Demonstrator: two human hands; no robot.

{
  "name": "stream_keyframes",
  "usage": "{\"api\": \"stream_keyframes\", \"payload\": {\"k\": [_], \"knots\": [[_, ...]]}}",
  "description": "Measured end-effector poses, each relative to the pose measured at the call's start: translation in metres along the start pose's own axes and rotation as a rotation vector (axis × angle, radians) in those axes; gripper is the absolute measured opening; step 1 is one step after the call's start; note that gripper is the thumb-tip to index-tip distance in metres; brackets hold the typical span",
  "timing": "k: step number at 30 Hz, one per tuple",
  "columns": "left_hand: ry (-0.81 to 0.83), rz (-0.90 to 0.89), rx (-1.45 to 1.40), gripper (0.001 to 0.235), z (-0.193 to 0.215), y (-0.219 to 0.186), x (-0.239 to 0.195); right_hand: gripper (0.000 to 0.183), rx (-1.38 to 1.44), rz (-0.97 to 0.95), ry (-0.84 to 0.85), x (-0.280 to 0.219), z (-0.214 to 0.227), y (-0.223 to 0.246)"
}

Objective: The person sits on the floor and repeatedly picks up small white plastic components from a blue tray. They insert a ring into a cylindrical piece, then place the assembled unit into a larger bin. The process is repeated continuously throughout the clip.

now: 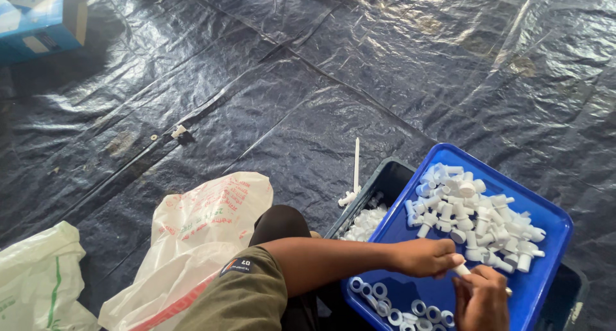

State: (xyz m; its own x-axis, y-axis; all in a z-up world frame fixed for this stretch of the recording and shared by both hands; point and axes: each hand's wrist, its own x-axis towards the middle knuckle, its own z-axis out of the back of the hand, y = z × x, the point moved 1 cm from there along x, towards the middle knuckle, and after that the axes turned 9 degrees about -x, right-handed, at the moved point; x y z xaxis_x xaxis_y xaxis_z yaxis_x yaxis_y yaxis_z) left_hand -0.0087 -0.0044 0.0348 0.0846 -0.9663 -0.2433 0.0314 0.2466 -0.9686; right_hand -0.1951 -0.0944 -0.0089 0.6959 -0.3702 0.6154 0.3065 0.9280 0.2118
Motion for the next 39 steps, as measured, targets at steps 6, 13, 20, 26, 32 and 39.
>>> {"api": "stream_keyframes", "payload": {"k": [6,13,20,26,32,39], "knots": [[-0.010,-0.396,0.091,0.041,0.000,0.018,0.001,0.025,0.869,-0.855,0.225,0.006,-0.004,-0.005],[-0.057,0.053,-0.218,0.039,-0.009,0.021,0.011,0.029,0.129,-0.247,0.143,0.004,-0.005,0.004],[-0.079,-0.501,0.164,0.042,-0.004,0.005,-0.007,0.030,0.952,-1.043,0.234,0.004,-0.003,-0.017],[-0.041,-0.057,-0.063,0.043,-0.012,0.000,-0.003,0.028,0.261,-0.382,0.096,0.013,0.009,0.014],[0.025,-0.434,0.201,0.043,-0.002,0.010,0.000,0.027,1.360,-1.344,0.248,0.011,0.004,-0.009],[0.041,-0.153,-0.173,0.032,-0.009,0.002,0.003,0.037,0.264,-0.185,0.003,0.021,0.023,0.019]]}}
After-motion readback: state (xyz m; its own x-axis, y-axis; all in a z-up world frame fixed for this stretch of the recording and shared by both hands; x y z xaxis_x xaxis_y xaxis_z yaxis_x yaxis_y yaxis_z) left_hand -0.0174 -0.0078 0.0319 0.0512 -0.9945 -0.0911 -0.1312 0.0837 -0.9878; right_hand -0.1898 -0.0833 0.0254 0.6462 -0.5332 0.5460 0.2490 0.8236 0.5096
